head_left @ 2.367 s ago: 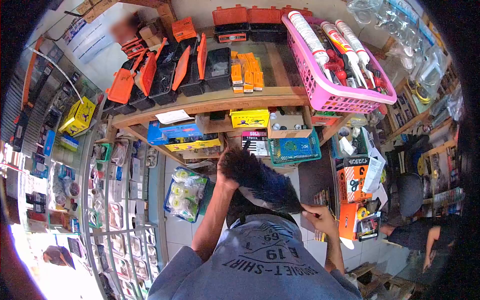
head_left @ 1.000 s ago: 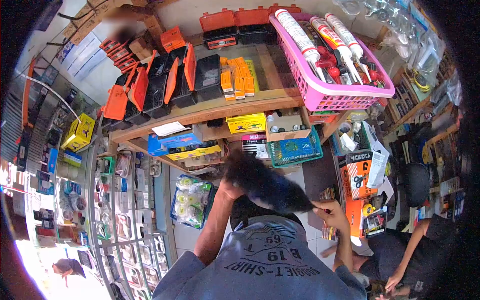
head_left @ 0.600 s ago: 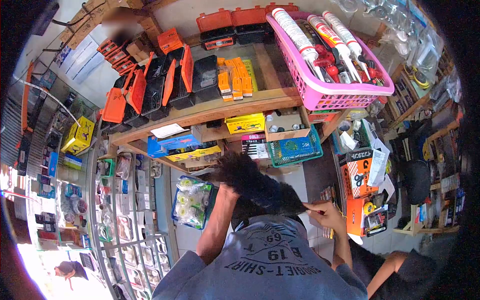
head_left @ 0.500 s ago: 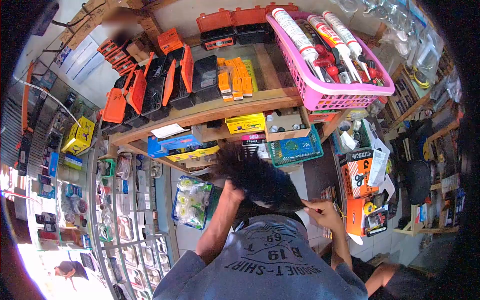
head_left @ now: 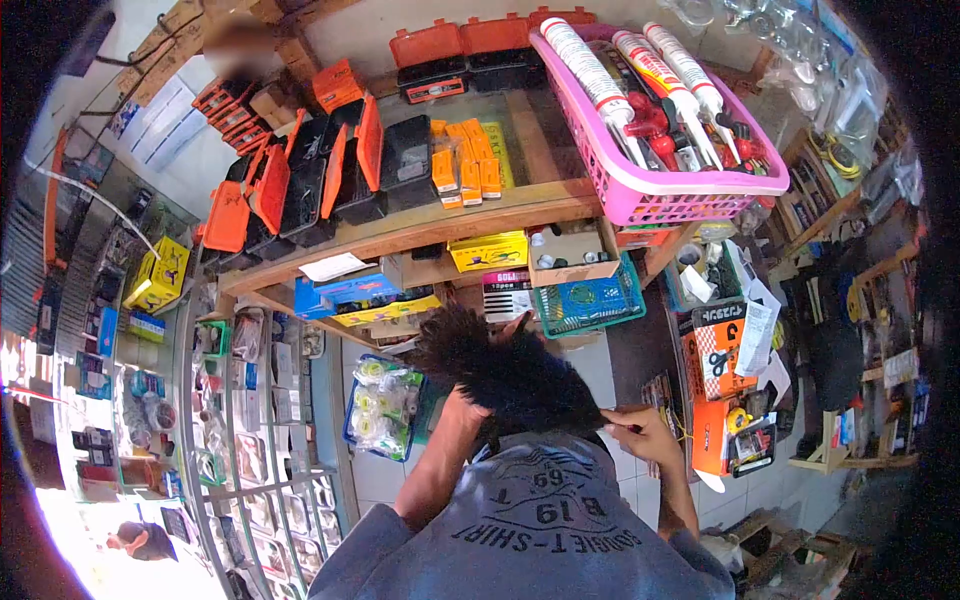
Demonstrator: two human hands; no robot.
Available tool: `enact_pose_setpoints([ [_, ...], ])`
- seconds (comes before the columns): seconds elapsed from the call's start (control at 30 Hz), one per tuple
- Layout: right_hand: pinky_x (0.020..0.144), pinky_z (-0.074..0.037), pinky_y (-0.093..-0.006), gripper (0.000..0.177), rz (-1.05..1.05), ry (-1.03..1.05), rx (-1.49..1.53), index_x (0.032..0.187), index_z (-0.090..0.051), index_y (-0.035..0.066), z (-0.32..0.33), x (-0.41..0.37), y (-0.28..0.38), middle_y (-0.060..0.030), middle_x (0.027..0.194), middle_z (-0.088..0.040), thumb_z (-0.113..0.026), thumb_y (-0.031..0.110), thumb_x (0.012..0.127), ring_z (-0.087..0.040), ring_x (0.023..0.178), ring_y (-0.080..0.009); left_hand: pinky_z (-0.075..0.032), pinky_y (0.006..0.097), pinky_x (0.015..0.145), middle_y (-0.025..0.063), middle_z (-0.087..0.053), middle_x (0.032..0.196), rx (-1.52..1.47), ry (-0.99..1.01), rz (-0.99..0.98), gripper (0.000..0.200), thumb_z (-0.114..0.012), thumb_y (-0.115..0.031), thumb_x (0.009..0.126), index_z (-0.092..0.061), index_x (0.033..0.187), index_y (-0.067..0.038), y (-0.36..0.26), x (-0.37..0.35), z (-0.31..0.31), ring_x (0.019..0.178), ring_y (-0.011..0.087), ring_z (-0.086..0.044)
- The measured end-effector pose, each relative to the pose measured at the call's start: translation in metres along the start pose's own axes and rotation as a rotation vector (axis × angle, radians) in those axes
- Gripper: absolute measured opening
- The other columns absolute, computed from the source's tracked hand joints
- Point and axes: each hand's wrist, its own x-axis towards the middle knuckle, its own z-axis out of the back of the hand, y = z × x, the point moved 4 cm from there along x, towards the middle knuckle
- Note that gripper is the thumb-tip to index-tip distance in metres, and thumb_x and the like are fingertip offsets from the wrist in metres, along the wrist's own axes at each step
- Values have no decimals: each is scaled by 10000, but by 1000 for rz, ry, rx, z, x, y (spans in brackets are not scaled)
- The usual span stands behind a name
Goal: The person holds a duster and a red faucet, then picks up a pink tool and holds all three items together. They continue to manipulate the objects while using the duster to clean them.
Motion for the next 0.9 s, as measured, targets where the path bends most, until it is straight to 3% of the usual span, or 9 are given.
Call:
enact_pose_setpoints([
  [0.17,588,-393,-253,293,57,-26,29,1172,-647,12,1,1,-1,-69,719,-571,-659,78,886,-481,657,-94,-504,345,936,106,-561,1296,-1497,-77,584,439,-372,-258,1013,-418,1378,-19,8,1,-30,1116,206,-550],
  [0.27,590,-421,-238,281,135,-68,21,1150,-657,0,-3,3,-6,-63,786,-622,-663,63,876,-516,663,-77,-464,406,990,105,-561,1301,-1865,318,235,442,-391,-276,1003,-439,1371,-35,-1,5,-29,1162,244,-539],
  [0.47,652,-438,-244,301,63,-169,28,1181,-640,10,-6,-4,-11,-68,805,-641,-657,96,893,-531,724,-86,-285,524,1108,110,-513,1375,-2044,-20,451,601,-432,-525,937,-470,1374,-115,-3,4,-23,1265,340,-463],
  [0.6,642,-442,-248,300,35,-134,-6,1183,-641,20,0,-10,-13,-52,810,-661,-659,101,895,-515,711,-64,-314,504,1093,99,-531,1355,-2107,-195,298,590,-436,-518,931,-490,1354,-111,41,13,-20,1266,317,-466],
  [0.63,642,-442,-248,300,35,-132,-7,1183,-641,20,3,-12,-13,-52,810,-661,-659,101,895,-515,711,-64,-336,472,1086,82,-539,1343,-1961,-35,113,521,-415,-458,958,-509,1328,-104,1,18,-5,1241,277,-492],
  [0.73,624,-432,-238,296,-50,-144,16,1185,-643,30,8,-17,-15,-49,802,-663,-656,101,897,-500,682,-64,-360,484,1065,132,-489,1384,-2020,-244,324,479,-407,-416,971,-481,1358,-145,33,12,-7,1247,311,-481],
  [0.77,619,-429,-234,299,-60,-141,-18,1190,-642,39,6,-16,-15,-50,806,-669,-654,100,898,-497,682,-64,-369,484,1060,155,-432,1433,-1668,-353,323,495,-391,-403,982,-419,1416,-168,82,6,-21,1274,332,-454],
  [0.87,607,-420,-228,307,-25,-64,-57,1201,-640,56,5,-12,-17,-42,804,-663,-653,96,897,-485,678,-62,-366,451,1074,134,-420,1451,-1971,28,-3,532,-386,-412,986,-375,1447,-146,27,16,-11,1309,309,-425],
  [0.9,599,-413,-225,314,18,16,-61,1207,-639,64,2,-11,-16,-34,799,-652,-653,93,895,-476,674,-60,-361,452,1078,136,-402,1464,-1745,-50,10,537,-376,-418,990,-362,1458,-156,66,8,-28,1315,314,-420],
])
